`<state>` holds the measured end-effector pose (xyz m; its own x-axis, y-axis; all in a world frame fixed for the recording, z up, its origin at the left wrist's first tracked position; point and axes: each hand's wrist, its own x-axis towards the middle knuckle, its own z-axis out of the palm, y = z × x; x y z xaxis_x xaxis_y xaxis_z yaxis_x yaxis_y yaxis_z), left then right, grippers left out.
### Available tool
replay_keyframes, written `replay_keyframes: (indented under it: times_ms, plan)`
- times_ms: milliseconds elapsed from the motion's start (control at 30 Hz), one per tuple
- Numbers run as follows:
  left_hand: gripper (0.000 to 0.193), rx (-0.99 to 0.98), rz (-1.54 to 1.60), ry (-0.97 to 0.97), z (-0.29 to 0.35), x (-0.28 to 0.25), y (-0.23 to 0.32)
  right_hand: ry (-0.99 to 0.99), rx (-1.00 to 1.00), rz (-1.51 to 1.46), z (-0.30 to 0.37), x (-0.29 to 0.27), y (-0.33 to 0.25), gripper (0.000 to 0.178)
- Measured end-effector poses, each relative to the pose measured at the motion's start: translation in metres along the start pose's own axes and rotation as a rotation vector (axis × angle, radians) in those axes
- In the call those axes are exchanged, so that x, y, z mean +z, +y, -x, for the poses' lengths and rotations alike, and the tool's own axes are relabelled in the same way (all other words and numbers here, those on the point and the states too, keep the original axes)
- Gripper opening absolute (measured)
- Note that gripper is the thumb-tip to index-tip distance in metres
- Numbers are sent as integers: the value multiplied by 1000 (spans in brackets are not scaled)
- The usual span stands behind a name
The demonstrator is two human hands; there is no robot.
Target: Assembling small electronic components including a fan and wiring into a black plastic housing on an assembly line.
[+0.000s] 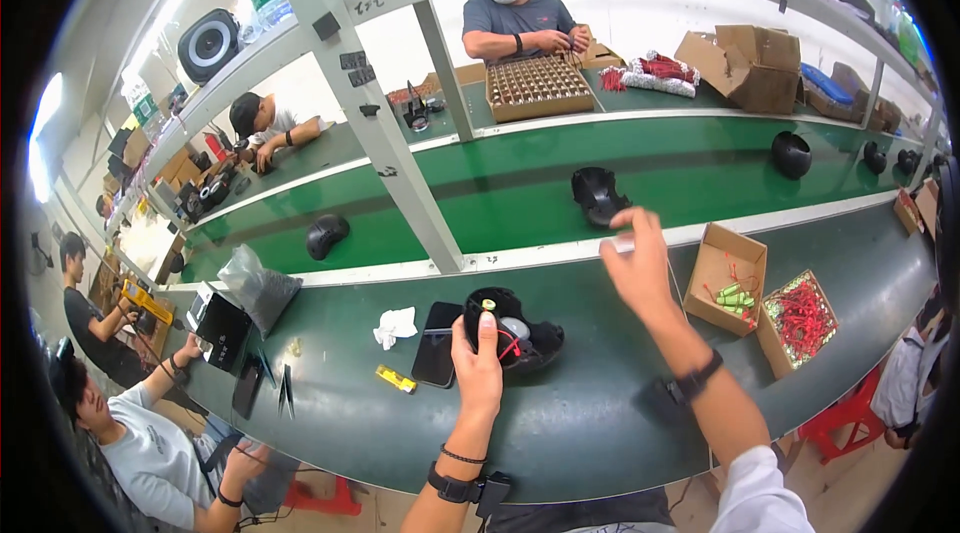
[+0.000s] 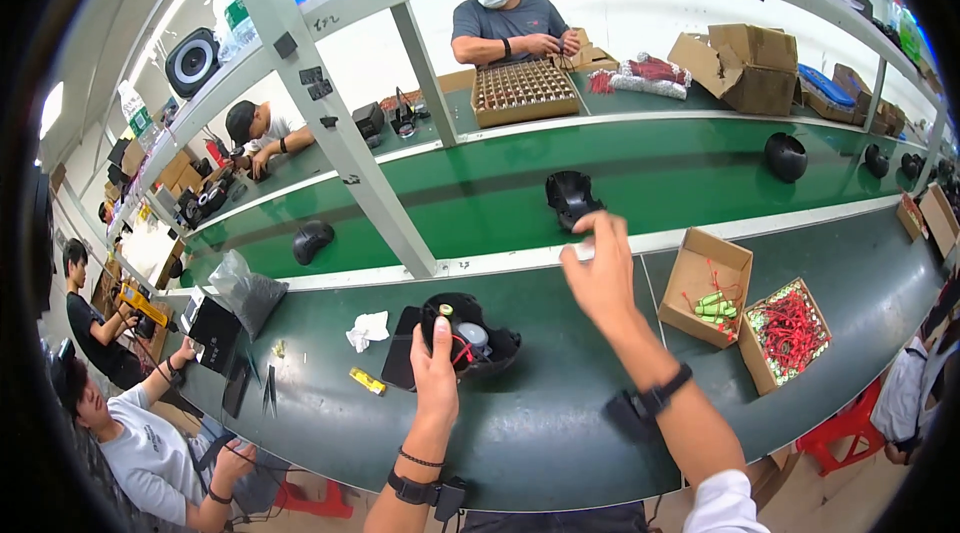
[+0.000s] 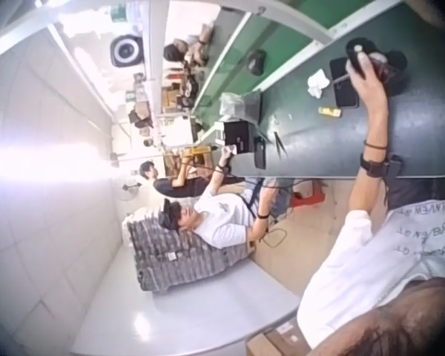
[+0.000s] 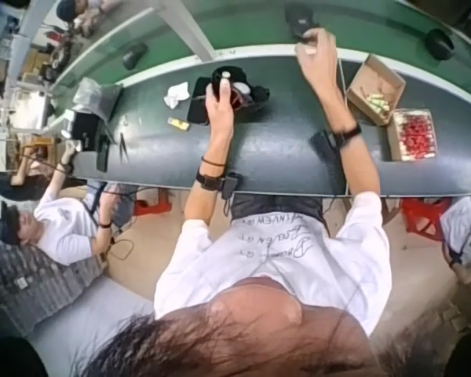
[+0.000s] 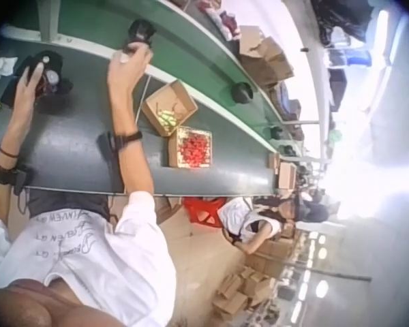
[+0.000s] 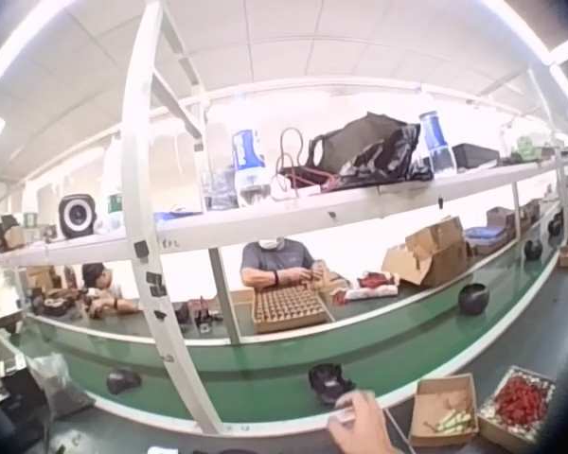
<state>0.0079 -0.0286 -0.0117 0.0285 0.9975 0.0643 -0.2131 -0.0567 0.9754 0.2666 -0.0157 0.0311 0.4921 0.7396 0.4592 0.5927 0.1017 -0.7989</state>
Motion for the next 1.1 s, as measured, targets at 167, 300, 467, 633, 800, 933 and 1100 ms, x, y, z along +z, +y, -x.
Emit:
replay_keyframes:
  times_ms: [167, 300, 467, 633, 800, 933, 1100]
  plan:
    - [54, -61, -206, -327, 2, 19, -1, 139, 83, 424, -62, 40, 101, 45]
    - [55, -73, -361, -423, 7, 21, 11, 68, 82, 281, -61, 22, 89, 44]
    - [56, -186, -417, -598, 3, 26, 20, -243, 143, -107, 4, -43, 38, 52]
    - [51, -52, -417, -592, 4, 37, 6, -508, 251, -668, 58, -116, 10, 67]
    - [45, -151, -347, -670, 5, 58, 25, -593, 300, -613, 78, -107, 18, 49]
    - [49, -35, -385, -708, 16, 64, 18, -404, 248, -392, 99, -63, 6, 34]
    - [51, -73, -403, -726, 20, 66, 20, -379, 370, -518, 112, -60, 12, 33]
